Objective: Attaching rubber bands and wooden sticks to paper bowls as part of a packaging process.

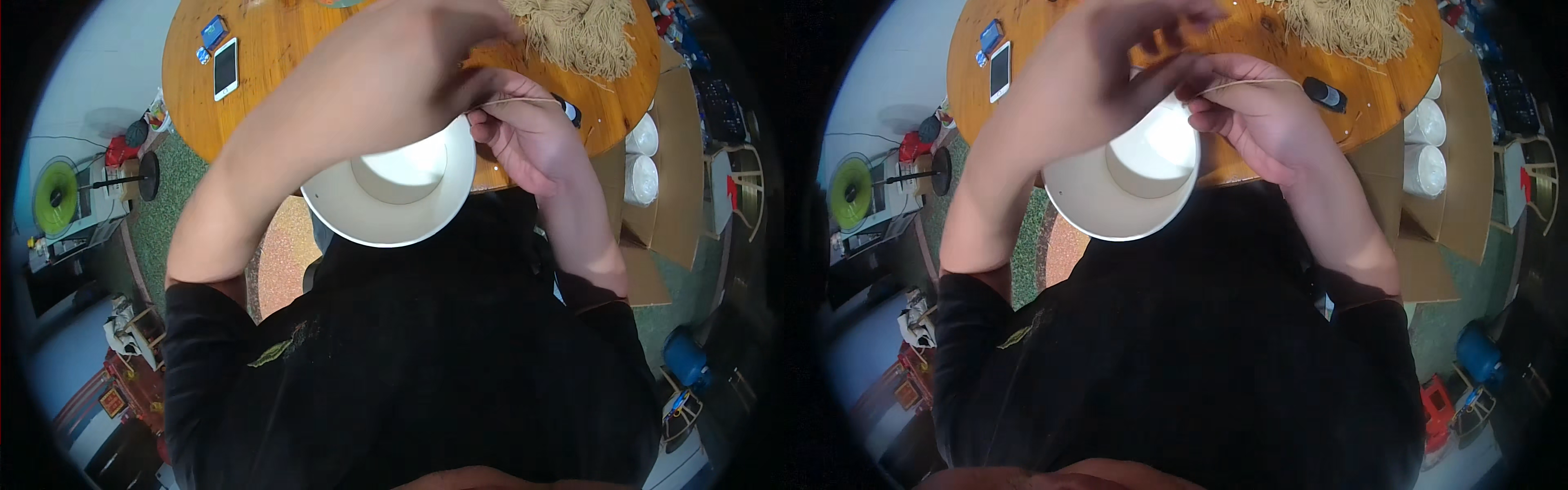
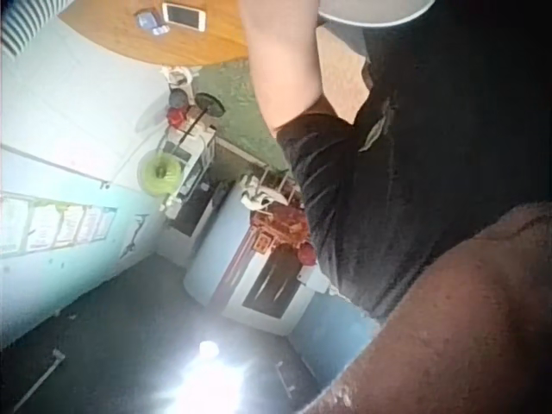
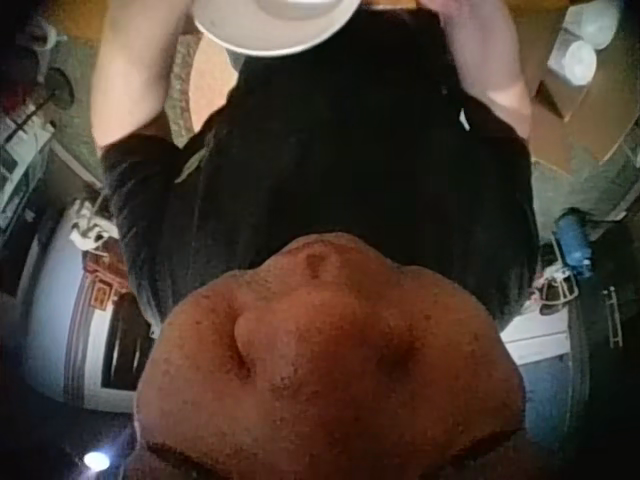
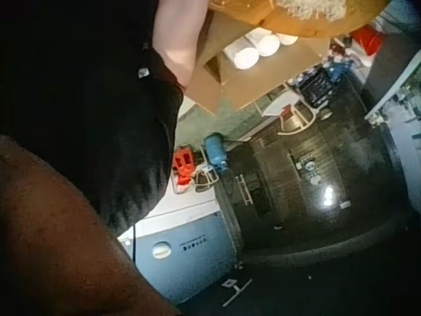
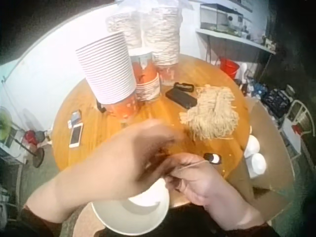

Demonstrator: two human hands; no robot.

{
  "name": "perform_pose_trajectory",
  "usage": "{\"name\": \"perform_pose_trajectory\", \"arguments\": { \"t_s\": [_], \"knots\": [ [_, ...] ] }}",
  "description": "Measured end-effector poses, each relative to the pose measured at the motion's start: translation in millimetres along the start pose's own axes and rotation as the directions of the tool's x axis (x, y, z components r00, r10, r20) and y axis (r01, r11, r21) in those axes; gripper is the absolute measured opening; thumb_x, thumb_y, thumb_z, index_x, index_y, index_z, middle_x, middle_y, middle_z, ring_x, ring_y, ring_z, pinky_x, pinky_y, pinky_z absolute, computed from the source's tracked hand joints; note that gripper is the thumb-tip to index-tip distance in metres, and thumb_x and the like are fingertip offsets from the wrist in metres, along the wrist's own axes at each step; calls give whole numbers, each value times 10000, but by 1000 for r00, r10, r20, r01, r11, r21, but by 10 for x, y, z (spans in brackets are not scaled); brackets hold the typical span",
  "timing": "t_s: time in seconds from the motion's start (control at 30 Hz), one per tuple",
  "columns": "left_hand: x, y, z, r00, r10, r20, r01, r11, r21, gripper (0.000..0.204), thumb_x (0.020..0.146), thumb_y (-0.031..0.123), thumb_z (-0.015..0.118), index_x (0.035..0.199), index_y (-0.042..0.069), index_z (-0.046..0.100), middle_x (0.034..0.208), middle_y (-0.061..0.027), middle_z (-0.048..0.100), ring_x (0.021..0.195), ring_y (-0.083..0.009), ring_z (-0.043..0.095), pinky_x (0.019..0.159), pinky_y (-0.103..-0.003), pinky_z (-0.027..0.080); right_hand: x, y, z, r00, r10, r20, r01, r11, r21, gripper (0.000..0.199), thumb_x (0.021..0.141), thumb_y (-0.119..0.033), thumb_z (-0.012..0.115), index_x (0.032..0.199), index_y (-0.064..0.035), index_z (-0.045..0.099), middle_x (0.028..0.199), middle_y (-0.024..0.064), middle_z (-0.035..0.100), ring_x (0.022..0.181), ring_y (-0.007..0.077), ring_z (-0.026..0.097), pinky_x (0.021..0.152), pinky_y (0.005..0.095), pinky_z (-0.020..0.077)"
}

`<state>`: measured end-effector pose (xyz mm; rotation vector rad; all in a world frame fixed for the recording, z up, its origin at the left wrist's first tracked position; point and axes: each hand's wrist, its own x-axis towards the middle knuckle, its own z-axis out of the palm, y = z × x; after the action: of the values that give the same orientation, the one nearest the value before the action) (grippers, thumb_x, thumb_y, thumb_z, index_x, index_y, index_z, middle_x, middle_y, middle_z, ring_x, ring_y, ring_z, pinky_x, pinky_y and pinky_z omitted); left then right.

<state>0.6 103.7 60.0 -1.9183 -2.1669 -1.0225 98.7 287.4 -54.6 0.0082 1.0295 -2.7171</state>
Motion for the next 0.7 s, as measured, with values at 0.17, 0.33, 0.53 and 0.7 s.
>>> {"name": "perform_pose_trajectory", "arguments": {
  "t_s": [0.17, 0.33, 0.53, 0.7],
  "knots": [
    [-361, 28, 179, 919, -392, 51, 395, 914, -92, 314, 840, 142, 856, 1090, 34, 701, 994, -65, 750, 940, -172, 728, 828, -309, 563, -28, 109, 159, 997, -16, -72, 20, 998, 62, 222, 1026, -50, 579, 1218, 25, 662, 1082, 97, 724, 930, 163, 691, 815, 282, 585],
    [-362, 129, 175, 857, -512, 49, 515, 852, -93, 297, 841, 199, 862, 1069, 47, 747, 952, -82, 766, 864, -182, 746, 749, -309, 571, -22, 203, 214, 977, -11, -213, 24, 998, 57, 220, 1005, -184, 707, 1158, -25, 708, 982, 41, 722, 824, 109, 617, 757, 229, 483],
    [-416, 98, 264, 827, -562, 3, 560, 825, 72, 213, 883, 224, 830, 967, 34, 781, 931, -104, 780, 840, -212, 769, 715, -323, 579, -14, 317, 163, 973, -90, -214, 110, 990, 83, 219, 1001, -197, 718, 1134, -23, 723, 935, 21, 711, 829, 92, 623, 756, 221, 493],
    [-403, 159, 249, 858, -514, -10, 510, 848, 142, 161, 911, 186, 795, 969, 36, 782, 914, -113, 782, 815, -226, 773, 706, -320, 587, -22, 339, 270, 945, -219, -242, 210, 976, -64, 209, 1006, -175, 709, 1143, -17, 718, 930, 10, 707, 821, 71, 624, 749, 203, 504]
  ]
}}
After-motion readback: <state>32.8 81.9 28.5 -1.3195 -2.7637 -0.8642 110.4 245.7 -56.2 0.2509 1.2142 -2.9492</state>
